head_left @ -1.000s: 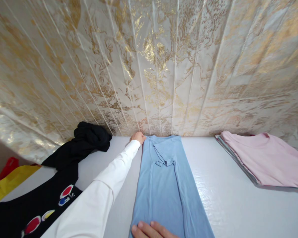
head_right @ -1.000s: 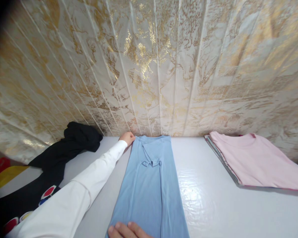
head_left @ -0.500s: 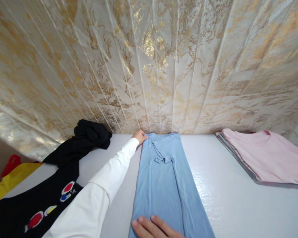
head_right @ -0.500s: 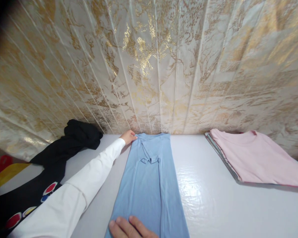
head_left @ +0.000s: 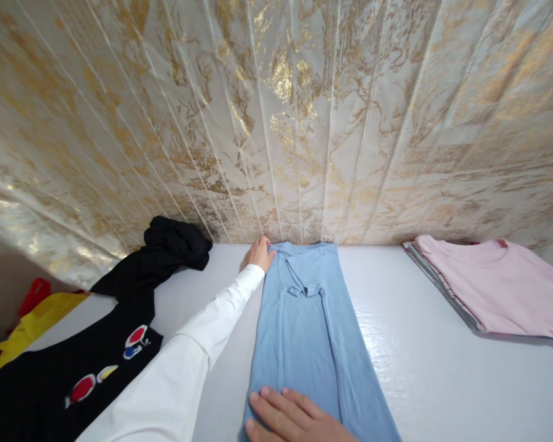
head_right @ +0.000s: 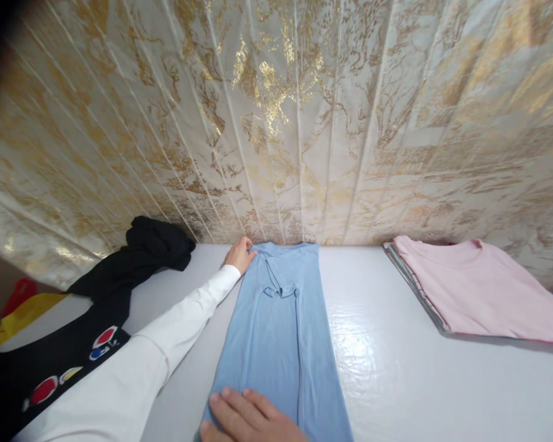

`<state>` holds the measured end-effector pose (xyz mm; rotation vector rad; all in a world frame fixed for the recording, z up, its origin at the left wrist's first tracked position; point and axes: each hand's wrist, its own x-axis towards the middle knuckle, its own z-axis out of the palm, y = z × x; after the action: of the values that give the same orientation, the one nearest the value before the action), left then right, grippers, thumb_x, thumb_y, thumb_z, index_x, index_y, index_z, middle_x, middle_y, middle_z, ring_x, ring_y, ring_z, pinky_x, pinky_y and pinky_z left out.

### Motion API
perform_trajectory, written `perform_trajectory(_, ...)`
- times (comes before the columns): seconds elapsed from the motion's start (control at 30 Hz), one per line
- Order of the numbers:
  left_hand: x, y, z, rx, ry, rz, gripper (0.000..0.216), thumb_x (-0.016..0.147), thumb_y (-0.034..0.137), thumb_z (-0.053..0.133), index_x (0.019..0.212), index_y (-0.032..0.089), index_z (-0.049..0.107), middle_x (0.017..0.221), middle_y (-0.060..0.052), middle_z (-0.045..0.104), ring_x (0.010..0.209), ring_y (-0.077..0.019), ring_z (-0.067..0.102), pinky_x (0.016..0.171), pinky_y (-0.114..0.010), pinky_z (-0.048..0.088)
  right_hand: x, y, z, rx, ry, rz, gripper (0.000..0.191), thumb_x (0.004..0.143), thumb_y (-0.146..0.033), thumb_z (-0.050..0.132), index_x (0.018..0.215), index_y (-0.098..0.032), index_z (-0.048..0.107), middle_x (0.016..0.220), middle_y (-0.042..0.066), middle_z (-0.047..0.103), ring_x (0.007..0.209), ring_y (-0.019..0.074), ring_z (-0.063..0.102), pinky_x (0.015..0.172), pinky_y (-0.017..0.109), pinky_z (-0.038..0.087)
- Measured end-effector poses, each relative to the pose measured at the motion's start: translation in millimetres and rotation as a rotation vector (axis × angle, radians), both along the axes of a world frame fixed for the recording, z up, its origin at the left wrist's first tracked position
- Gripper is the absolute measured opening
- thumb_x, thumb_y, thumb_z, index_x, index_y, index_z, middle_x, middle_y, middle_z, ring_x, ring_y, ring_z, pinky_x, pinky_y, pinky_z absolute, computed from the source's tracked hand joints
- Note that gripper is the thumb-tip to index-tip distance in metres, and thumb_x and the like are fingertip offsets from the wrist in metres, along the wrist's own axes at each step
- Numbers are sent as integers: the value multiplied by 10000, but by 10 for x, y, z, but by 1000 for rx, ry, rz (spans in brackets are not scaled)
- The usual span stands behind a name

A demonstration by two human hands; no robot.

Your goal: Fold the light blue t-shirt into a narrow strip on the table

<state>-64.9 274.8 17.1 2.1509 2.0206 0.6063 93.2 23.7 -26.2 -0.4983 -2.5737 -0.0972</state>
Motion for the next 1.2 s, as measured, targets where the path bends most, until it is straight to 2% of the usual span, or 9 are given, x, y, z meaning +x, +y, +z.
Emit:
perform_trajectory(0.07,-40,-243,60,32,3,-50,305,876,217,623,1160,146,540,1220,-102,529,1124,-252,516,959,-451,431,147,85,279,-242,-95,63,429,1008,-305,365,1412,-163,387,1412,29,461,1284,136,444,1015,231,419)
perform_trajectory(0.2,-96,-1087,230,39,-8,-268,266,821,137,638,1065,192,548,1133,-53,553,1104,-204,496,992,-323,390,399,225,661,-555,-139,-52,545,960,-339,445,1462,-174,312,1503,60,310,1387,194,265,1128,387,277)
perform_trajectory(0.37,-219,-2342,417,-137,-177,-604,88,915,192,497,869,228,564,893,-11,606,895,-175,565,814,-271,451,609,154,622,-559,-146,-191,528,961,-281,420,1471,-229,294,1523,39,266,1400,202,232,1137,420,261)
perform_trajectory(0.47,-333,-2756,392,-216,-158,-661,184,956,253,430,965,268,613,1037,-25,642,969,-177,583,872,-277,455,723,17,512,-515,-190,-215,534,982,-357,382,1484,-238,247,1538,32,206,1404,212,214,1129,421,280)
perform_trajectory(0.53,-386,-2866,283,-205,-47,-630,271,971,324,411,1183,294,578,1273,-34,582,1152,-207,532,992,-325,408,781,-58,421,-455,-205,-254,566,979,-401,378,1492,-230,211,1545,46,165,1407,239,198,1119,445,295)
perform_trajectory(0.63,-418,-2915,31,-152,131,-584,567,956,439,426,1470,247,284,1508,-80,323,1370,-277,317,1106,-425,290,817,-115,246,-333,-193,-344,645,959,-458,402,1498,-194,166,1543,85,159,1401,282,211,1097,477,323)
perform_trajectory(0.77,-477,-2937,-195,-112,208,-585,772,923,525,452,1509,239,40,1544,-100,146,1407,-322,211,1114,-464,270,780,-154,43,-192,-137,-400,755,925,-496,457,1500,-169,93,1533,118,173,1387,316,250,1072,478,354)
perform_trajectory(1.0,-449,-2751,-159,-141,168,-635,750,936,536,388,1505,254,-11,1557,-74,55,1423,-319,147,1123,-502,242,728,-134,133,-267,-166,-386,772,905,-557,450,1498,-201,107,1535,112,155,1384,342,242,1047,517,363)
perform_trajectory(1.2,-227,-2571,-394,-130,192,-519,823,908,582,412,1509,166,34,1549,-145,32,1422,-357,90,1120,-538,212,821,104,214,-352,-181,-456,664,945,-511,397,1495,-229,154,1539,77,182,1400,274,225,1103,480,302)
